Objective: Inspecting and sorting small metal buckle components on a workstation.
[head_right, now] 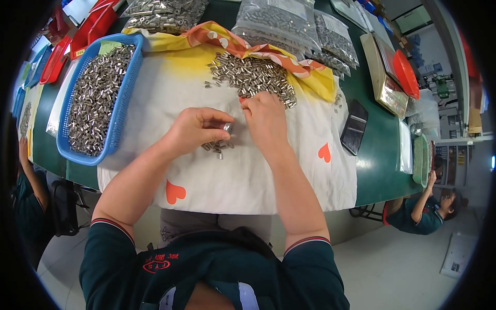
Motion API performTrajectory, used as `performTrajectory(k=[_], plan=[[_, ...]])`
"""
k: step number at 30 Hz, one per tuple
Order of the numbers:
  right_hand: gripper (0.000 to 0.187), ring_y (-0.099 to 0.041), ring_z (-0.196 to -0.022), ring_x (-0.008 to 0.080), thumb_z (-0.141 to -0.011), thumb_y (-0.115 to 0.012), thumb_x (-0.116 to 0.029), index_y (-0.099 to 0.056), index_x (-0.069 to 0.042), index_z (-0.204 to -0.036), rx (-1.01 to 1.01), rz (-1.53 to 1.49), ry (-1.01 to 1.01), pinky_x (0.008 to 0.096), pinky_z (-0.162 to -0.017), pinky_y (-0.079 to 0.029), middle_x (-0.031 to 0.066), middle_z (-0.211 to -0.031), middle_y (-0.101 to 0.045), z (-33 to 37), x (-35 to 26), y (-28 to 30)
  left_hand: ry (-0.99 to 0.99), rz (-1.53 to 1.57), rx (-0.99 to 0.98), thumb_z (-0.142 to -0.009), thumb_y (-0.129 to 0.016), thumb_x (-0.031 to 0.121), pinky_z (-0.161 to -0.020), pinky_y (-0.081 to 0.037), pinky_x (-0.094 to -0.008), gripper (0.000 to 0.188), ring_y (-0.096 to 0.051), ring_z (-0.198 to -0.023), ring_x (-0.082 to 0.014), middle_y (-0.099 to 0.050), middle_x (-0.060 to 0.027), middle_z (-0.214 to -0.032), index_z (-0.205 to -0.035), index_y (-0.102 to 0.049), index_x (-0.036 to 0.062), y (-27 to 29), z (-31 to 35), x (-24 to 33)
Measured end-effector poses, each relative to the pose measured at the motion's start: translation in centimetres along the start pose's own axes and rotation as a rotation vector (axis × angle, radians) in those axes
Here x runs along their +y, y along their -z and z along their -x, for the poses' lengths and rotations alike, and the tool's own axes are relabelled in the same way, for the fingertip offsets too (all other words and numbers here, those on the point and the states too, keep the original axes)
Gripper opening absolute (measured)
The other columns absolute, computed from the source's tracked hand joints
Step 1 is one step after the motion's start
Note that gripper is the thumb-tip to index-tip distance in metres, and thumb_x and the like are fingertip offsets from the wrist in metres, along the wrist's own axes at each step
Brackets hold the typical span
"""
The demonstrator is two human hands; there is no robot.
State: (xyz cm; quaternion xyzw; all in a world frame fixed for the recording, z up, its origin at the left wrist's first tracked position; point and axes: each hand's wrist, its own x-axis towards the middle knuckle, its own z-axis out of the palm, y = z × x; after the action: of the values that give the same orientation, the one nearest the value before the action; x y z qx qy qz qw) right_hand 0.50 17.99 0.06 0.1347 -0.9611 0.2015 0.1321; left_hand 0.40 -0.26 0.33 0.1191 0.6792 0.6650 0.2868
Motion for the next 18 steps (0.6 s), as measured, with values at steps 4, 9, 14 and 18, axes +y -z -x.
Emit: performTrajectory(k=[4, 9, 14, 18], plan=[[0.006, -0.053, -0.081, 0.0199, -0.071, -0.06, -0.006, -0.062, -0.006, -0.077, 0.004, -0.032, 0.093, 0.0313, -0.072, -0.042, 0.005, -0.081, -0.056, 0.4, -1.2, 0.5, -0.011, 0.162, 0.005, -0.074, -0.065, 0.001, -0.069, -0.047, -0.0197, 0.028, -0.056, -0.076, -0.0063, -0.06, -0.0023, -0.085, -0.102, -0.058, -0.002, 0.2, -0.3, -0.5], [0.006, -0.053, -0.073, 0.0121, -0.074, -0.058, -0.002, -0.06, -0.002, -0.08, -0.115, -0.703, -0.24, 0.0247, -0.066, -0.043, 0.0033, -0.08, -0.058, 1.0, -2.4, 2.6, -0.048, 0.273, 0.068, -0.074, -0.065, 0.001, -0.07, -0.047, -0.0196, 0.029, -0.055, -0.076, -0.0058, -0.061, -0.0028, -0.085, -0.102, -0.058, -0.0016, 0.5, -0.4, -0.3], [0.009, -0.054, -0.07, 0.0106, -0.072, -0.058, 0.002, -0.06, -0.001, -0.08, -0.12, -0.733, -0.202, 0.0235, -0.063, -0.043, 0.0031, -0.076, -0.059, 1.2, -2.8, 2.4, -0.068, 0.254, 0.044, -0.074, -0.066, 0.003, -0.069, -0.047, -0.0195, 0.029, -0.056, -0.077, -0.0056, -0.062, -0.0029, -0.085, -0.102, -0.059, -0.0011, 0.5, -0.5, -0.9], [0.007, -0.056, -0.067, 0.0176, -0.07, -0.059, -0.002, -0.06, -0.002, -0.077, -0.044, -0.478, -0.083, 0.0279, -0.059, -0.046, 0.0072, -0.075, -0.059, 1.4, -3.3, 2.2, -0.067, 0.173, 0.092, -0.073, -0.067, 0.004, -0.067, -0.047, -0.0193, 0.03, -0.056, -0.075, -0.0053, -0.062, -0.0026, -0.082, -0.101, -0.06, -0.001, 0.2, -0.4, -0.9]])
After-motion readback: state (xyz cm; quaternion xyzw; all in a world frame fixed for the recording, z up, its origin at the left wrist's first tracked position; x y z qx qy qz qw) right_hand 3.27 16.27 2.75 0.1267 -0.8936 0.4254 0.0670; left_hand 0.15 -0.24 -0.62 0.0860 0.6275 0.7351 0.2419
